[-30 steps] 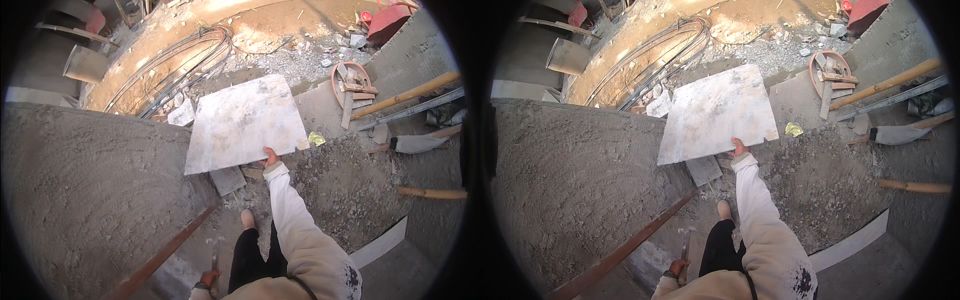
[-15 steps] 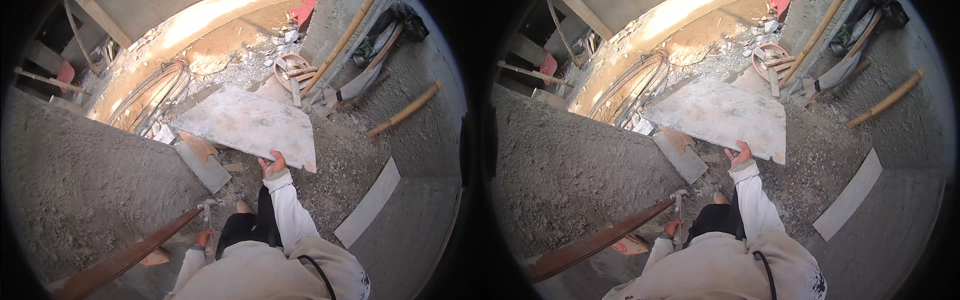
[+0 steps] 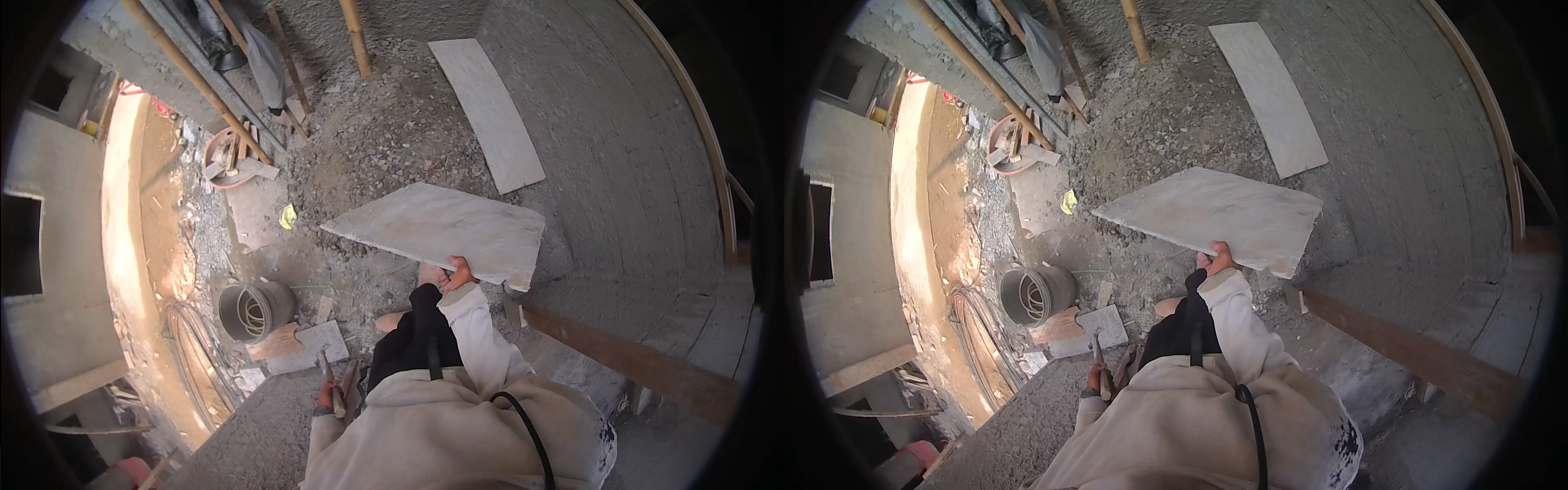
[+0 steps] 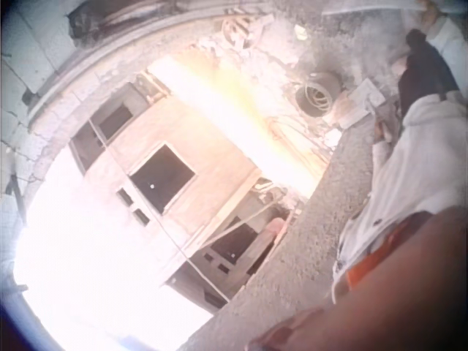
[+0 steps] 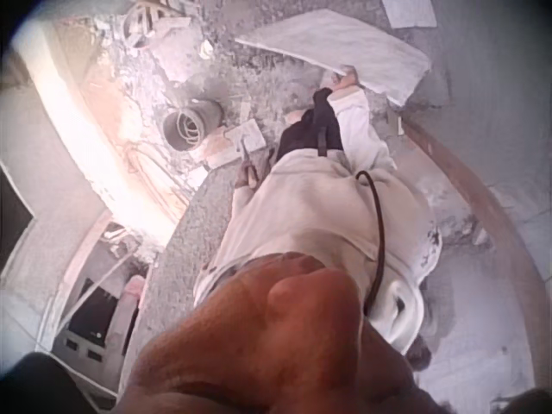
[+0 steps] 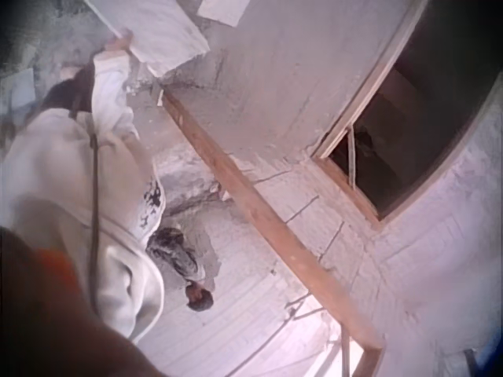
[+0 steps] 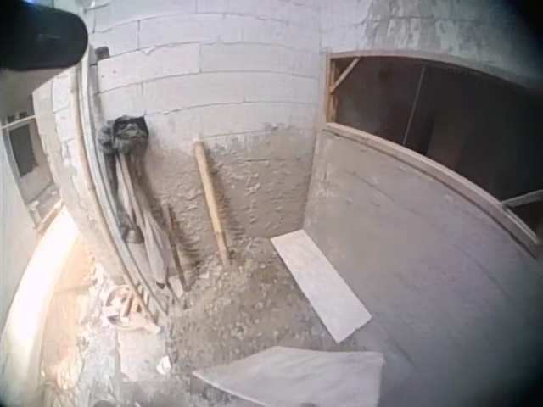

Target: The person places tile pieces onto a bed of gravel and debris, using a hammer and a chisel-like tool to trim the edges of the tiles to fit.

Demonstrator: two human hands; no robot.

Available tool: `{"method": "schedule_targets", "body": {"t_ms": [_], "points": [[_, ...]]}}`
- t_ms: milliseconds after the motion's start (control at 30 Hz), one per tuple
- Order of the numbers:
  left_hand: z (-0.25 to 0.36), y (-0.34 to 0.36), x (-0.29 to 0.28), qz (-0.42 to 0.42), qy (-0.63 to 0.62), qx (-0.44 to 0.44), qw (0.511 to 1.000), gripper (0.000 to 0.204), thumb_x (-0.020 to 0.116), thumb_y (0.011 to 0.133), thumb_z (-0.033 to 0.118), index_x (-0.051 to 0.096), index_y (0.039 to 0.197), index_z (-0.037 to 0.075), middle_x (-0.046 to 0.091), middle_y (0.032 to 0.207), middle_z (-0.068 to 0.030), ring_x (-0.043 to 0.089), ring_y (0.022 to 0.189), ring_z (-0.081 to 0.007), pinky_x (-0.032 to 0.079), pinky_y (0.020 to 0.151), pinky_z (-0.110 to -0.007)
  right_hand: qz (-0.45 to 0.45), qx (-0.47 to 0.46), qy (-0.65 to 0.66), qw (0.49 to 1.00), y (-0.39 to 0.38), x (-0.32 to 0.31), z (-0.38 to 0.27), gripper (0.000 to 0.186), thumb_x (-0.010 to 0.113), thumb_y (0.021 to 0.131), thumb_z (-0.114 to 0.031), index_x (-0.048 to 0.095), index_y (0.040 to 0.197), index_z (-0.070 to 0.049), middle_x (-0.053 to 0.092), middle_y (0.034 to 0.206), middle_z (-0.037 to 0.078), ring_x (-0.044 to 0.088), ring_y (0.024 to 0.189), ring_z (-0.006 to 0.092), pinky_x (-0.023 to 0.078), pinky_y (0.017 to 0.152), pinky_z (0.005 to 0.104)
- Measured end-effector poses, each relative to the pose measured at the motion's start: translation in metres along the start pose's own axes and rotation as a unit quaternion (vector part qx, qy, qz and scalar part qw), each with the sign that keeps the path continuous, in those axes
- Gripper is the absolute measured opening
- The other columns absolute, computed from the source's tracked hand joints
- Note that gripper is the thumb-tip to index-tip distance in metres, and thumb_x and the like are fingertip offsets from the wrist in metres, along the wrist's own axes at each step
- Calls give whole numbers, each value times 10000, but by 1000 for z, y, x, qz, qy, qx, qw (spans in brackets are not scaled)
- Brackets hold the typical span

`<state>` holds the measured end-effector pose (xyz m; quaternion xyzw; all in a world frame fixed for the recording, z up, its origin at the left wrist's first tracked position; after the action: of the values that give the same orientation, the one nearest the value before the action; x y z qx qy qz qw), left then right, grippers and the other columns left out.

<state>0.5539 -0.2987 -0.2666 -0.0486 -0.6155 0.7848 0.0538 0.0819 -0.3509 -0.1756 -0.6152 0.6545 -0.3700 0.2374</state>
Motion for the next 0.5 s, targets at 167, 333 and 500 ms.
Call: {"method": "schedule_targets", "body": {"t_ms": [167, 333, 500], "points": [[65, -1, 34, -9, 129, -20, 991, 253, 600, 689, 388, 528, 743, 151, 471, 542, -68, 463, 419, -254, 394, 390, -394, 19, 31, 193, 980, 63, -28, -65, 328, 589, 735, -152, 518, 1051, -103, 571, 966, 41, 568, 824, 184, 510, 674, 294], [127, -2, 98, 26, 175, -31, 984, 272, 587, 683, 396, 508, 688, 136, 472, 528, -79, 455, 395, -253, 381, 362, -392, 96, -21, 359, 928, 143, -32, -124, 362, 568, 745, -159, 505, 1090, -72, 583, 1014, 66, 579, 883, 201, 518, 712, 301], [184, -12, 169, -25, 186, -152, 970, 310, 591, 695, 407, 442, 560, 171, 380, 461, -31, 397, 344, -220, 346, 321, -363, 170, -34, 499, 849, 217, -37, -138, 381, 568, 745, -159, 493, 1096, -29, 580, 1033, 112, 583, 915, 239, 532, 733, 318]]}}
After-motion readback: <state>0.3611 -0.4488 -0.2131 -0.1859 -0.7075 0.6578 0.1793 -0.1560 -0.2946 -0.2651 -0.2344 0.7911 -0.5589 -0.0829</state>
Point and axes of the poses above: each hand's wrist, its own y-axis towards the middle knuckle, its own x-axis out of the palm, z = x × y, the point moved 2 cm from there along y, towards the middle knuckle
